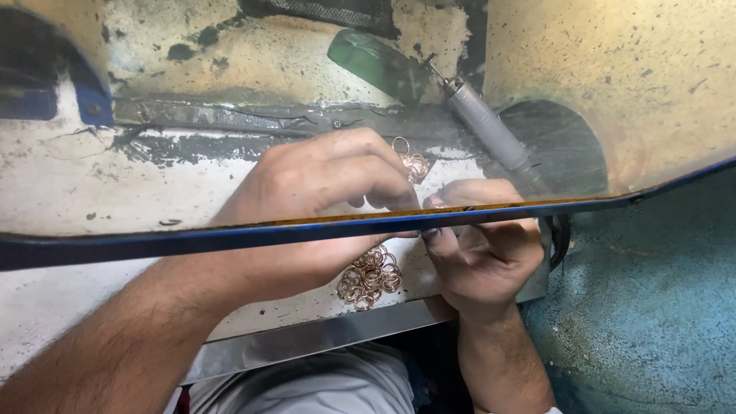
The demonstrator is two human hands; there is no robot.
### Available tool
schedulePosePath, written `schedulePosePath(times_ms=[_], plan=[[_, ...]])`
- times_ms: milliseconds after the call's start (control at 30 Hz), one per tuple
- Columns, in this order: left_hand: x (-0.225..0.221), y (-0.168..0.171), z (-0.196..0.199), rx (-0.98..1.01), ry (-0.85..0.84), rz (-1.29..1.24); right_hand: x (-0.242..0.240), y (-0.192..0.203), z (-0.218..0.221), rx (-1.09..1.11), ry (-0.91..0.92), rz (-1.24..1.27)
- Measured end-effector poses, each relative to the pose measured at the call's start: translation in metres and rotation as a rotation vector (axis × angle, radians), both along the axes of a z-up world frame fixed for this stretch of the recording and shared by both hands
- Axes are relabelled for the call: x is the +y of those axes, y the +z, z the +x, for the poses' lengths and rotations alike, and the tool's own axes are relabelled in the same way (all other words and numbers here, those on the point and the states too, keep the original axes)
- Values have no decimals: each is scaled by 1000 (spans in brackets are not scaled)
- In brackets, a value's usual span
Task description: Polishing small metal rings or jewelry components using a bench-mounted rotating polishing wheel.
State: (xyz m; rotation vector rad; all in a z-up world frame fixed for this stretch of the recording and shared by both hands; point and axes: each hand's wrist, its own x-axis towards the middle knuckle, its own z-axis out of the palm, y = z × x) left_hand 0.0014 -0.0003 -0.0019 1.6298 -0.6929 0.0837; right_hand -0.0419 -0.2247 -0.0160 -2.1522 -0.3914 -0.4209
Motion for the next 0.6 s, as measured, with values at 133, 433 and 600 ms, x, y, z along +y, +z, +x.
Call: schedulePosePath(times_ms=[133, 433, 600], plan=[[0, -1, 1, 37, -13, 10, 3, 5, -1, 4, 4, 3], [-1, -3, 2, -6, 8, 9, 0, 0, 0, -20, 21, 60], [-1, -6, 2, -15, -4, 31, -1, -4, 0, -25, 21, 99]])
